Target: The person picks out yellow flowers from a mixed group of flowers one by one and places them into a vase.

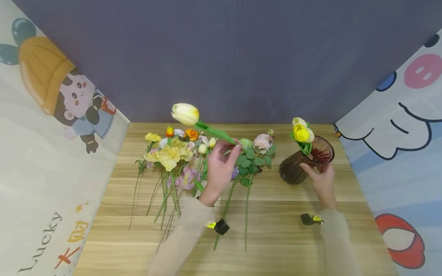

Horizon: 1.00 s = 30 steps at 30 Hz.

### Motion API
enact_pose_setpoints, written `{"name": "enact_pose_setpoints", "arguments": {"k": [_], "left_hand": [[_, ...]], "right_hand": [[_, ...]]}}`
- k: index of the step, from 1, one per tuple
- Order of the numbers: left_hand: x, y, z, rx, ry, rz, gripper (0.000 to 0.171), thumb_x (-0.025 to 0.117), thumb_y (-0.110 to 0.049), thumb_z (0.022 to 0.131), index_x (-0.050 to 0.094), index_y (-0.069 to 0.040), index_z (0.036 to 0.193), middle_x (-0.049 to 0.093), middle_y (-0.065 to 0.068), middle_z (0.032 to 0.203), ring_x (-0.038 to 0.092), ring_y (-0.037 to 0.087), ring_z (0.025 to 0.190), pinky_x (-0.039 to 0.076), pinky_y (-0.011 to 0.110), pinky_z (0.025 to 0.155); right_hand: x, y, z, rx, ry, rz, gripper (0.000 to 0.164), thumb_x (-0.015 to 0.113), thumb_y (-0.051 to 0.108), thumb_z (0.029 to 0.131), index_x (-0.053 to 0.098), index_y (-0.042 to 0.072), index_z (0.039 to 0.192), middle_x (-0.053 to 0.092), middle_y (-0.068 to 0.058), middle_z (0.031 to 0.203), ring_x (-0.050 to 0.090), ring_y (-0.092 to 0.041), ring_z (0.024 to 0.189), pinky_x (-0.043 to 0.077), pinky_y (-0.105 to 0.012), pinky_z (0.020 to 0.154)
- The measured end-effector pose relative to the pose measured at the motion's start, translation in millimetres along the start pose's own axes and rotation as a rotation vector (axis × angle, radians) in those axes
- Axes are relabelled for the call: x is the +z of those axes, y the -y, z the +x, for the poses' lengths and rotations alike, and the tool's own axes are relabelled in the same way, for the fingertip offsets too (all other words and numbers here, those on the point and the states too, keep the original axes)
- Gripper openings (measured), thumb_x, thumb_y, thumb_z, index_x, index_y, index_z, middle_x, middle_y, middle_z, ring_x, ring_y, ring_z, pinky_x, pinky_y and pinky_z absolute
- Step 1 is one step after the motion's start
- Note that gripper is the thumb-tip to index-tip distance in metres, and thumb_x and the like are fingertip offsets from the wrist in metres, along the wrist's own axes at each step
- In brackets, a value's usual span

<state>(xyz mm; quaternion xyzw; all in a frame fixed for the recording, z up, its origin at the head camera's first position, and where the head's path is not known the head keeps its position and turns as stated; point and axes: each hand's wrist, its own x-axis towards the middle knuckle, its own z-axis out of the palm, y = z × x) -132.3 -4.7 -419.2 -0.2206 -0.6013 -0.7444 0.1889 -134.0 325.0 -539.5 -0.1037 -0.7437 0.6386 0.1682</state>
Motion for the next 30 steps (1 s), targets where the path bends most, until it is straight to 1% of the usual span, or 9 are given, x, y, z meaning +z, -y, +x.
{"name": "enact_pose_setpoints", "arguments": {"k": [2,5,9,14,17,21,25,27,30], "left_hand": [[9.2,-3.8,3.2,0.024,0.024,-0.010,0.019,0.059,0.014,0.096,0.053,0.019,0.114,0.062,0.037,0.106,0.068,0.017,0.097,0.064,0.040,0.085],[23.5,-8.7,8.0,0.055,0.063,-0.013,0.019,0.058,0.014,0.097,0.054,0.017,0.115,0.061,0.037,0.108,0.068,0.036,0.095,0.064,0.044,0.084],[41.9,-12.7,14.0,0.085,0.101,0.000,0.018,0.060,0.013,0.097,0.056,0.014,0.115,0.063,0.036,0.110,0.067,0.051,0.095,0.064,0.041,0.084],[59.9,-13.5,19.3,0.061,0.134,-0.022,0.015,0.060,0.009,0.099,0.056,0.011,0.113,0.065,0.034,0.109,0.068,0.049,0.101,0.063,0.036,0.088],[68.5,-12.2,21.7,0.057,0.149,-0.006,0.013,0.060,0.007,0.100,0.057,0.010,0.112,0.066,0.032,0.109,0.070,0.044,0.101,0.063,0.033,0.087],[78.4,-8.5,25.3,0.104,0.182,0.040,0.012,0.061,0.008,0.100,0.057,0.009,0.111,0.068,0.029,0.108,0.072,0.038,0.101,0.062,0.031,0.088],[87.1,-2.4,29.2,0.151,0.204,0.100,0.012,0.064,0.007,0.097,0.059,0.008,0.108,0.070,0.027,0.108,0.074,0.032,0.099,0.061,0.026,0.088],[90.1,0.5,30.4,0.139,0.218,0.123,0.012,0.066,0.006,0.097,0.060,0.007,0.107,0.071,0.025,0.107,0.075,0.030,0.099,0.060,0.023,0.087],[93.1,3.6,31.2,0.088,0.260,0.145,0.010,0.067,0.003,0.098,0.062,0.006,0.106,0.071,0.024,0.107,0.075,0.029,0.099,0.059,0.018,0.086]], "right_hand": [[-1,0,0,0.001,0.004,-0.012,0.071,0.080,0.002,0.089,0.047,0.017,0.149,0.057,0.001,0.138,0.056,-0.011,0.125,0.048,-0.009,0.095],[-1,-1,0,-0.014,0.013,-0.027,0.071,0.079,0.004,0.090,0.045,0.019,0.150,0.056,0.000,0.139,0.056,-0.011,0.125,0.047,-0.009,0.095],[0,-1,-1,-0.038,0.011,-0.025,0.071,0.079,0.002,0.090,0.046,0.018,0.151,0.057,0.000,0.138,0.056,-0.014,0.124,0.048,-0.010,0.095],[1,1,-1,-0.047,0.000,-0.023,0.071,0.079,0.000,0.089,0.046,0.016,0.150,0.057,0.001,0.136,0.055,-0.017,0.125,0.047,-0.009,0.095],[1,1,-1,-0.046,-0.004,-0.018,0.071,0.079,-0.001,0.089,0.046,0.015,0.150,0.058,0.001,0.136,0.055,-0.015,0.122,0.046,-0.010,0.095],[1,-1,0,-0.051,-0.006,0.011,0.072,0.079,-0.004,0.087,0.047,0.015,0.150,0.059,0.002,0.136,0.056,-0.014,0.123,0.046,-0.010,0.099],[0,-3,1,-0.068,-0.007,0.032,0.073,0.078,-0.007,0.087,0.048,0.014,0.149,0.060,0.000,0.138,0.055,-0.017,0.128,0.045,-0.011,0.102],[1,-3,2,-0.078,-0.006,0.031,0.072,0.078,-0.007,0.086,0.048,0.013,0.149,0.060,-0.001,0.138,0.055,-0.017,0.127,0.045,-0.011,0.102],[2,-3,2,-0.089,-0.007,0.035,0.071,0.078,-0.008,0.086,0.049,0.013,0.148,0.061,-0.001,0.136,0.057,-0.016,0.123,0.046,-0.012,0.100]]}}
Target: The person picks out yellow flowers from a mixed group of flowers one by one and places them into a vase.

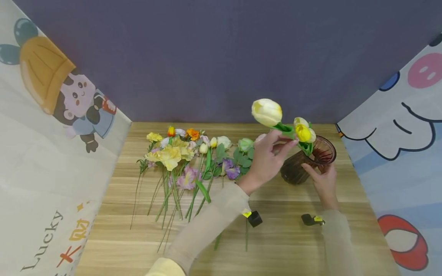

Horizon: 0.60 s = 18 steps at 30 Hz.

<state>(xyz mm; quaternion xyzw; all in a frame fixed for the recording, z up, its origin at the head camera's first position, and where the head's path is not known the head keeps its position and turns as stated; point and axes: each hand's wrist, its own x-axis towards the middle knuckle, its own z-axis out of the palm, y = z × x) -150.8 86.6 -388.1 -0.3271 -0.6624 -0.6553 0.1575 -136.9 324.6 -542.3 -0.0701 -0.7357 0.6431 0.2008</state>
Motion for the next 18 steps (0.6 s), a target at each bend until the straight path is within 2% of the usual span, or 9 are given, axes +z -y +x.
{"name": "enact_pose_setpoints", "arguments": {"k": [3,6,12,18], "left_hand": [[0.9,3.6,-0.2,-0.047,0.052,0.012,0.010,0.066,0.000,0.099,0.060,0.004,0.107,0.070,0.022,0.109,0.073,0.029,0.102,0.057,0.015,0.087],[2.8,8.9,1.9,-0.061,0.079,0.041,0.010,0.066,-0.002,0.100,0.059,0.002,0.105,0.069,0.019,0.108,0.072,0.027,0.101,0.056,0.013,0.088],[6.5,18.8,8.2,-0.060,0.120,0.050,0.010,0.067,-0.003,0.100,0.061,0.000,0.107,0.069,0.016,0.109,0.071,0.022,0.103,0.055,0.013,0.090],[11.8,27.3,17.5,-0.047,0.142,0.090,0.010,0.067,-0.005,0.100,0.063,0.000,0.108,0.071,0.014,0.107,0.072,0.017,0.098,0.054,0.011,0.088]], "right_hand": [[2,-1,-1,-0.006,-0.007,-0.011,0.070,0.078,-0.008,0.086,0.050,0.012,0.147,0.062,0.000,0.133,0.058,-0.015,0.117,0.047,-0.012,0.097],[2,-1,0,-0.010,-0.005,-0.031,0.070,0.078,-0.006,0.087,0.050,0.013,0.147,0.061,0.000,0.133,0.058,-0.015,0.116,0.047,-0.012,0.096],[3,-3,0,-0.019,-0.002,-0.036,0.070,0.078,-0.008,0.086,0.050,0.012,0.147,0.061,0.003,0.133,0.058,-0.016,0.120,0.047,-0.012,0.097],[2,-2,1,-0.032,-0.002,-0.043,0.073,0.077,-0.010,0.086,0.048,0.012,0.149,0.060,0.002,0.138,0.055,-0.009,0.128,0.045,-0.012,0.104]]}}
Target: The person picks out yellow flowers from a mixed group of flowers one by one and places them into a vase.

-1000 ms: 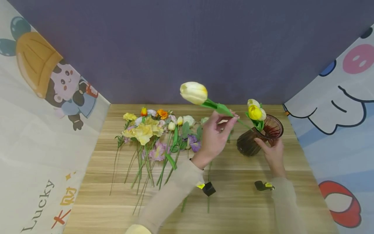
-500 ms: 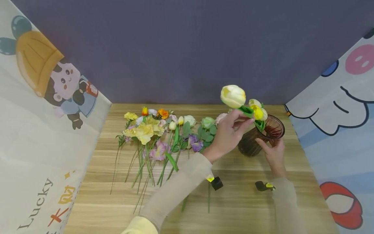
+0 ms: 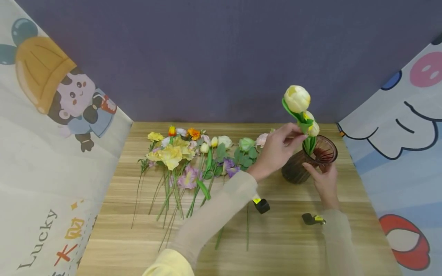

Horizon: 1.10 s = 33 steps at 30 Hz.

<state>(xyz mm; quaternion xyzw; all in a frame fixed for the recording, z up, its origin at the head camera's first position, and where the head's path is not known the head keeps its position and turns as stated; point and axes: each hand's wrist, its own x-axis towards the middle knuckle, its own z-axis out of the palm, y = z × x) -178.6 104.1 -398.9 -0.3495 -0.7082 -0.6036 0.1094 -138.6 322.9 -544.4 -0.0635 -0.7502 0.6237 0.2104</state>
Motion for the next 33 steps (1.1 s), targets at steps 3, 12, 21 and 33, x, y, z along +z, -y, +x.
{"name": "enact_pose_setpoints", "arguments": {"k": [3,12,21,33], "left_hand": [[3.4,5.8,3.9,0.001,-0.004,0.039,0.009,0.067,-0.006,0.100,0.064,0.000,0.106,0.072,0.013,0.103,0.073,0.016,0.094,0.053,0.009,0.086],[13.4,17.9,6.5,-0.094,-0.003,0.111,0.012,0.065,-0.010,0.102,0.066,0.000,0.109,0.073,0.012,0.106,0.073,0.014,0.095,0.051,0.006,0.087],[24.2,33.4,-3.5,-0.247,-0.005,0.144,0.012,0.066,-0.009,0.102,0.070,0.000,0.110,0.075,0.011,0.107,0.073,0.011,0.096,0.052,0.005,0.083],[20.8,55.8,-42.9,-0.520,0.371,0.134,0.032,0.061,-0.028,0.106,0.069,-0.008,0.129,0.073,0.003,0.115,0.067,0.005,0.095,0.053,0.012,0.078]], "right_hand": [[0,-1,0,-0.001,0.001,-0.003,0.073,0.077,-0.010,0.086,0.048,0.012,0.149,0.060,0.002,0.138,0.055,-0.008,0.127,0.045,-0.012,0.104],[1,-1,0,0.021,-0.016,0.040,0.071,0.077,-0.011,0.086,0.050,0.011,0.147,0.062,0.004,0.131,0.057,-0.010,0.115,0.047,-0.013,0.095],[1,-1,0,0.019,-0.014,0.036,0.071,0.077,-0.011,0.086,0.050,0.012,0.148,0.061,0.004,0.132,0.057,-0.010,0.115,0.047,-0.013,0.095],[1,-3,0,0.037,-0.018,0.039,0.072,0.078,-0.008,0.086,0.049,0.013,0.148,0.061,0.002,0.135,0.056,-0.011,0.123,0.046,-0.012,0.098]]}}
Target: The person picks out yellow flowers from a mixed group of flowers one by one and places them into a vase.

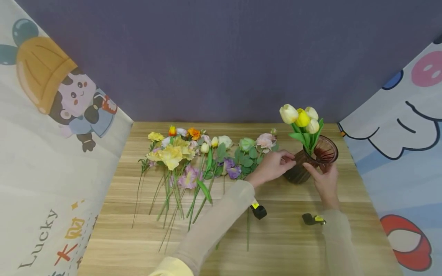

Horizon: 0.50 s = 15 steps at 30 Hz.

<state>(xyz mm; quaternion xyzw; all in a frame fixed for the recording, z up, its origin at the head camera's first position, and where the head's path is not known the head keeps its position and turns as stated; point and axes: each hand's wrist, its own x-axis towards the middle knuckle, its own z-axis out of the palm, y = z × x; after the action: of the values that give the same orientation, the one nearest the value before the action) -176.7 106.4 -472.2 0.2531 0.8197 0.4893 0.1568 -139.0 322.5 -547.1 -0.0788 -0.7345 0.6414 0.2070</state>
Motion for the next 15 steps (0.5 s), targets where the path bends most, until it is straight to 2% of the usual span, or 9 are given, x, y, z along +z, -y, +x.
{"name": "enact_pose_setpoints", "arguments": {"k": [6,15], "left_hand": [[1.8,14.7,-19.6,-0.014,0.021,-0.017,0.032,0.060,-0.029,0.106,0.069,-0.007,0.129,0.074,0.003,0.114,0.067,0.006,0.098,0.054,0.014,0.082],[-1.4,36.0,-51.3,0.030,-0.045,-0.020,0.027,0.062,-0.024,0.106,0.071,-0.007,0.124,0.075,0.005,0.114,0.069,0.006,0.099,0.053,0.012,0.087]], "right_hand": [[0,0,-1,0.003,0.000,0.037,0.071,0.078,-0.010,0.086,0.051,0.012,0.147,0.062,0.003,0.132,0.057,-0.011,0.120,0.047,-0.013,0.095],[1,0,0,-0.018,0.000,0.077,0.070,0.076,-0.014,0.085,0.051,0.010,0.146,0.063,0.004,0.129,0.058,-0.012,0.116,0.048,-0.014,0.092]]}}
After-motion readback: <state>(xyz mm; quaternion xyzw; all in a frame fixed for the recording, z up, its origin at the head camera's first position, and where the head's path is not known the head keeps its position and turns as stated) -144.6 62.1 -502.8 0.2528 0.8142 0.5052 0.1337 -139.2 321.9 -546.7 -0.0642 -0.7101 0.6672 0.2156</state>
